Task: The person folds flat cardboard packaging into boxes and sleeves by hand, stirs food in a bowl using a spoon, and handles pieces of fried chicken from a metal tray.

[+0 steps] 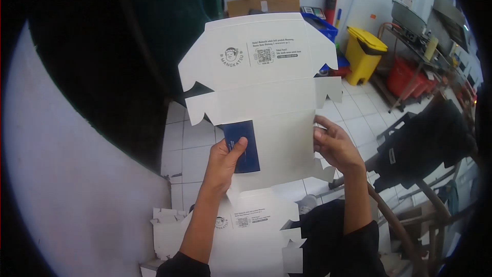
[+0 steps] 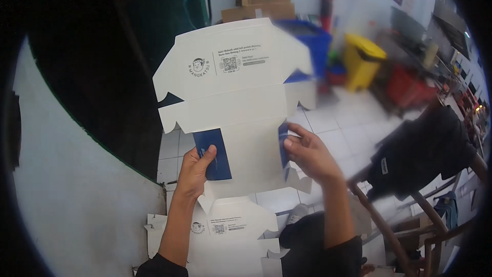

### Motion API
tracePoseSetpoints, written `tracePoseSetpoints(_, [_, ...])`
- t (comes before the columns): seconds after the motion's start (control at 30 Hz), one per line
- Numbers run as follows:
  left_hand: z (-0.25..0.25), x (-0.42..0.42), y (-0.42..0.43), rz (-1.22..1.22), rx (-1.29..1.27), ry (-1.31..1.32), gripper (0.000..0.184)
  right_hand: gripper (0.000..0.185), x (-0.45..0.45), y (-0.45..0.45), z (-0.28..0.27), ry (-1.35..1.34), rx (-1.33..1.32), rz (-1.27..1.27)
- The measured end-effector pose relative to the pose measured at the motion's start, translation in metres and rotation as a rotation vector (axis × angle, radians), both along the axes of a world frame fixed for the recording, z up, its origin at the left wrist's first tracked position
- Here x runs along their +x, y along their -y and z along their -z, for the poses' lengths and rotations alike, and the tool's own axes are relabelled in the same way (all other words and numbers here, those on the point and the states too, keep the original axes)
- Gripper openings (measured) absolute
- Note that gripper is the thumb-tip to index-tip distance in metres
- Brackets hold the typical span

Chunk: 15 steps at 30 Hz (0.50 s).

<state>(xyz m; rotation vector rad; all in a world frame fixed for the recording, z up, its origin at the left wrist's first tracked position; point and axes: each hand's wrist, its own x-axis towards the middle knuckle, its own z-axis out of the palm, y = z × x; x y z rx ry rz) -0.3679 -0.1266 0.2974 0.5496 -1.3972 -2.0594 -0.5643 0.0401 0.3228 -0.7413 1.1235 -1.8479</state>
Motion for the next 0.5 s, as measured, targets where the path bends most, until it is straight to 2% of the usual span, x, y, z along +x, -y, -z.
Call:
tracePoseSetpoints(0.07, [0.012,-0.003,0.001,0.042,0.023,0.024,0.027,0.044,-0.010,-0.003,0.007,-0.130,0.194,-0.114])
tracePoseSetpoints(0.1, [0.017,-0.004,-0.001,0.081,0.074,0.036,0.028,0.033,-0.010,-0.003,0.010,-0.160,0.258,-0.029])
tracePoseSetpoints(0.13, [0.022,-0.006,-0.002,0.119,0.125,0.049,0.029,0.033,-0.011,-0.002,0.014,-0.151,0.268,-0.019])
tracePoseSetpoints(0.2, [0.026,-0.006,-0.003,0.146,0.134,0.084,0.027,0.021,-0.014,-0.002,0.021,-0.250,0.344,0.048])
tracePoseSetpoints(0.27, [0.024,-0.003,-0.004,0.157,0.143,0.112,0.026,0.020,-0.014,-0.004,0.020,-0.244,0.365,0.054])
tracePoseSetpoints(0.33, [0.020,0.001,0.000,0.224,0.140,0.093,0.031,0.020,-0.013,-0.002,0.015,-0.243,0.375,0.044])
tracePoseSetpoints(0.4, [0.028,0.005,0.002,0.243,0.339,-0.182,0.044,0.018,-0.013,-0.003,0.011,-0.250,0.375,-0.020])
tracePoseSetpoints(0.43, [0.023,0.009,-0.005,0.154,0.438,-0.112,0.056,0.020,-0.014,-0.003,0.011,-0.202,0.409,-0.098])
tracePoseSetpoints(0.47, [0.015,0.008,-0.010,0.124,0.473,-0.151,0.055,0.020,-0.012,-0.001,0.014,-0.195,0.406,-0.110])
tracePoseSetpoints(0.5, [0.018,0.007,-0.006,0.137,0.487,-0.169,0.055,0.025,-0.011,0.001,0.018,-0.324,0.444,-0.089])
